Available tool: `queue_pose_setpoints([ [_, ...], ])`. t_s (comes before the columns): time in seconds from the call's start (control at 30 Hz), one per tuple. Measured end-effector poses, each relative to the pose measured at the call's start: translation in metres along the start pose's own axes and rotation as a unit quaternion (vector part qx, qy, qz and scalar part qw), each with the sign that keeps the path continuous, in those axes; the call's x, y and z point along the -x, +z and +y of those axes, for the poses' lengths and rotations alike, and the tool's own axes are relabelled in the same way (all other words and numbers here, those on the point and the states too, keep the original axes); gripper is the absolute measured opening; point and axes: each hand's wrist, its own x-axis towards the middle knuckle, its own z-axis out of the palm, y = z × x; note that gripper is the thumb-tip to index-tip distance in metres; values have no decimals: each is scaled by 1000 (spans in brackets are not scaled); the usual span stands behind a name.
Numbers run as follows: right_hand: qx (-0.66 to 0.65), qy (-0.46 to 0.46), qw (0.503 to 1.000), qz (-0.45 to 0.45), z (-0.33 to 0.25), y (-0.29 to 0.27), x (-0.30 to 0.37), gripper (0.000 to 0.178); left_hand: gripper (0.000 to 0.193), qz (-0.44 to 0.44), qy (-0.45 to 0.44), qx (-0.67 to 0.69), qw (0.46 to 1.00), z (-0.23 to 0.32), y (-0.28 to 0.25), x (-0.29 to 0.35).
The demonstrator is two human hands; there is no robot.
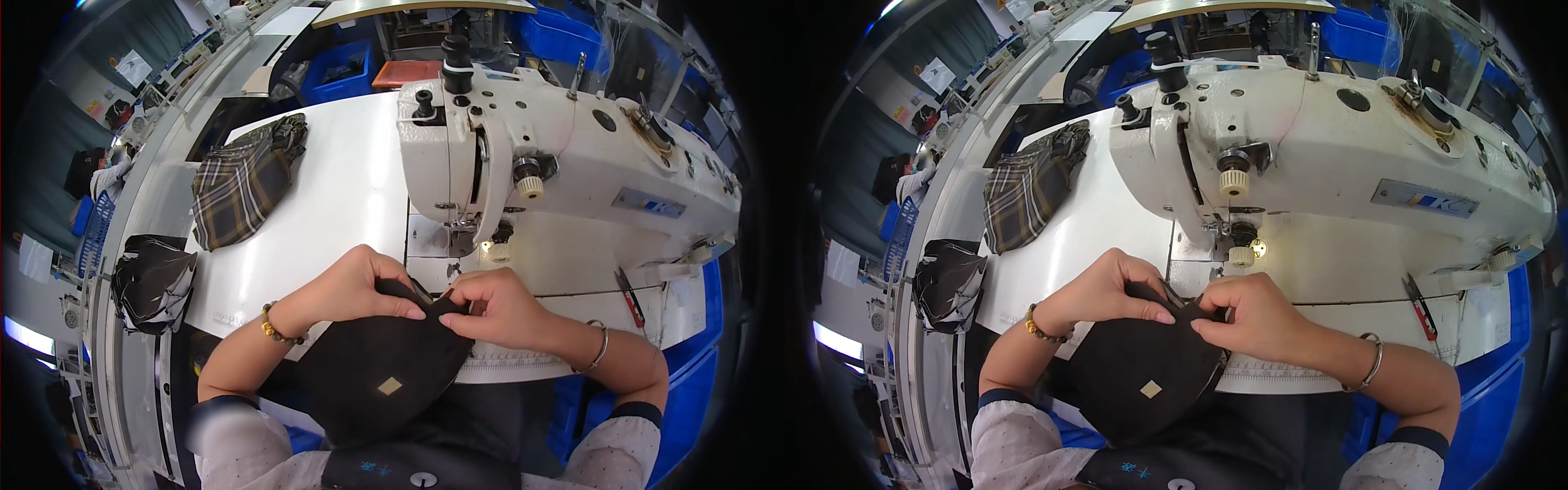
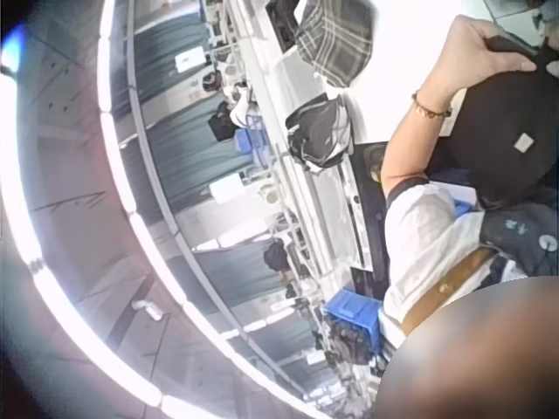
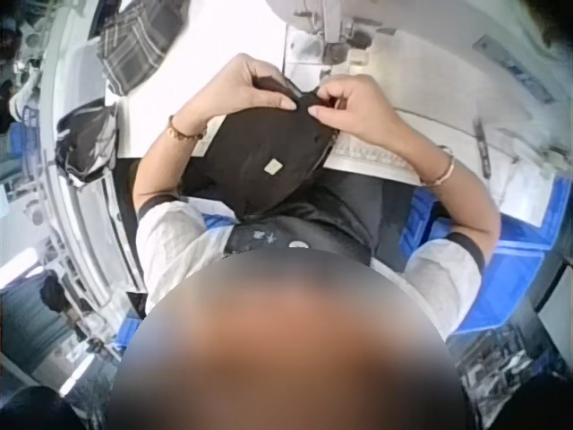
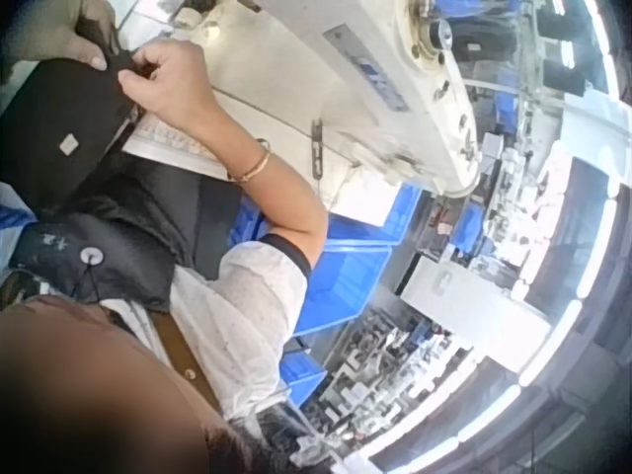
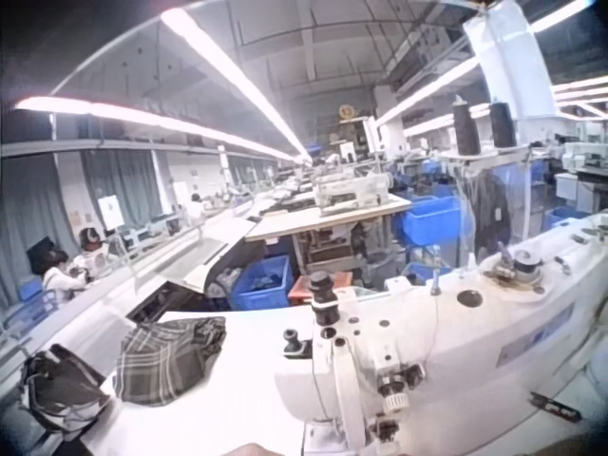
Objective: Sewing together components of a leather or fabric bag using an industrial sewing machine.
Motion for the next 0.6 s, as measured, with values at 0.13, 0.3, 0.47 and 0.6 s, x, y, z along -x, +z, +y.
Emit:
queue_pose_setpoints([
  [0.13, -37, -16, 998, 41, 9, -3, -1, 20, 25, 30, -29, 20, 999, -4, 2, -13],
  [0.3, -37, -51, 993, 96, 8, 6, 1, 20, 26, 57, 11, 16, 998, -12, 9, -6],
  [0.47, -46, -44, 994, 93, 12, 4, 6, 20, 29, 68, 51, 5, 996, -10, 12, -5],
  [0.6, -52, -66, 991, 106, 12, 7, 6, 20, 29, 67, 49, 19, 996, -9, 13, -2],
])
